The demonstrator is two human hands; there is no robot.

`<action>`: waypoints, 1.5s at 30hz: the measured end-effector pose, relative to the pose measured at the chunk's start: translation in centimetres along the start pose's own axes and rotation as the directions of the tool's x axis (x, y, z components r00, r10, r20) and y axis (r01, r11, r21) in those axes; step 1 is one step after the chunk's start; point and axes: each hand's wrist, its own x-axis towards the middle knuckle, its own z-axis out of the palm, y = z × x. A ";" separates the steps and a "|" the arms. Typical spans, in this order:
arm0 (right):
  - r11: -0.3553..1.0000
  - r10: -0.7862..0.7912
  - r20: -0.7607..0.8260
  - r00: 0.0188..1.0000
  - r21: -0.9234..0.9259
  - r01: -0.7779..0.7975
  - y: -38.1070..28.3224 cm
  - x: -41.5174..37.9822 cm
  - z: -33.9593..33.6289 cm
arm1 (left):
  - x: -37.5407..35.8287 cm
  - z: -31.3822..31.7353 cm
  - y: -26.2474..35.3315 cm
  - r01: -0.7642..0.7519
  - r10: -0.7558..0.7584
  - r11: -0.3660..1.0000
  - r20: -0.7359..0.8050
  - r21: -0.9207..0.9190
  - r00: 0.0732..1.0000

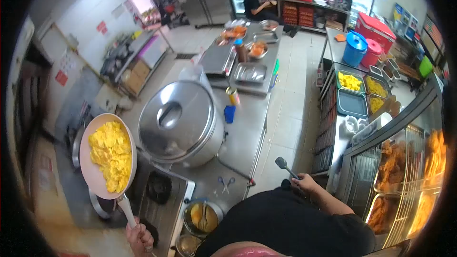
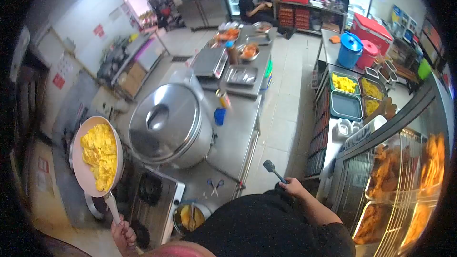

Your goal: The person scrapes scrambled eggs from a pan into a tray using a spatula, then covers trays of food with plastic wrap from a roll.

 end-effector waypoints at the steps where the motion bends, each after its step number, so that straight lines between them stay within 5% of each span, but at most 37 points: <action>1: 0.999 -0.023 0.001 1.000 -0.022 0.023 -0.2 0.4 -1.2 | 0.5 2.8 0.9 0.128 -0.110 0.986 -0.169 0.102 0.979; 2: 0.996 0.068 0.030 0.997 0.050 -0.070 -2.7 -0.9 -3.1 | 1.6 4.2 1.5 0.085 -0.089 0.989 0.023 0.120 0.996; 6: 0.995 -0.090 -0.163 0.982 0.015 0.094 -1.0 1.8 -8.8 | 5.9 13.6 0.4 0.198 -0.199 0.979 -0.014 -0.048 0.980; 8: 0.982 -0.181 -0.302 0.936 -0.001 0.190 -0.1 3.7 -10.9 | 11.2 15.7 -1.8 0.222 -0.212 0.974 0.153 -0.053 0.965; 9: 0.981 -0.175 -0.352 0.920 0.017 0.193 0.0 4.3 -11.9 | 13.7 16.9 -2.6 0.277 -0.245 0.956 0.262 -0.093 0.933; 10: 0.991 -0.088 -0.325 0.942 0.071 0.117 -1.8 2.9 -13.9 | 13.8 23.3 -3.9 0.118 0.047 0.955 0.533 -0.272 0.845; 15: 0.966 -0.037 -0.390 0.920 0.222 0.133 -2.5 2.2 -20.8 | 20.3 37.2 -8.4 0.362 -0.061 0.896 0.736 -0.257 0.674; 19: 0.940 -0.008 -0.530 0.848 0.286 0.188 -1.5 2.9 -22.5 | 25.6 44.8 -12.0 0.448 -0.297 0.894 0.724 -0.019 0.622; 20: 0.932 0.005 -0.540 0.842 0.308 0.192 -1.1 3.2 -22.6 | 27.1 46.8 -12.8 0.313 -0.338 0.934 0.712 0.173 0.615; 23: 0.880 0.073 -0.537 0.841 0.431 0.199 1.1 5.6 -22.3 | 31.8 52.6 -16.0 0.304 -0.470 0.882 0.719 0.360 0.512; 25: 0.844 0.106 -0.651 0.751 0.459 0.279 1.5 7.3 -22.0 | 35.6 55.9 -18.1 0.332 -0.585 0.811 0.682 0.482 0.439; 27: 0.853 0.179 -0.675 0.716 0.470 0.229 0.3 8.3 -22.6 | 38.8 59.5 -20.1 0.367 -0.677 0.735 0.652 0.571 0.342; 30: 0.822 0.236 -0.818 0.525 0.456 0.341 -4.1 8.4 -25.2 | 44.2 64.8 -22.6 0.375 -0.756 0.649 0.617 0.662 0.218; 33: 0.711 0.340 -0.793 0.505 0.568 0.414 -7.2 9.8 -27.5 | 48.9 69.0 -26.0 0.226 -0.813 0.582 0.566 0.781 0.137; 35: 0.788 0.349 -0.820 0.454 0.519 0.331 -10.5 10.2 -29.4 | 51.4 72.4 -27.1 0.151 -0.843 0.538 0.531 0.830 0.082; 37: 0.805 0.333 -0.795 0.507 0.520 0.288 -14.5 10.2 -32.5 | 52.9 76.0 -28.1 0.071 -0.858 0.513 0.513 0.855 0.026; 42: 0.963 0.013 -0.845 0.534 0.153 0.220 -22.5 13.0 -40.4 | 53.8 86.1 -28.4 -0.073 -0.923 0.383 0.378 0.921 -0.069; 45: 0.987 0.025 -0.812 0.583 0.114 0.115 -21.8 17.0 -43.3 | 54.2 92.0 -29.1 -0.211 -0.955 0.296 0.285 0.932 -0.080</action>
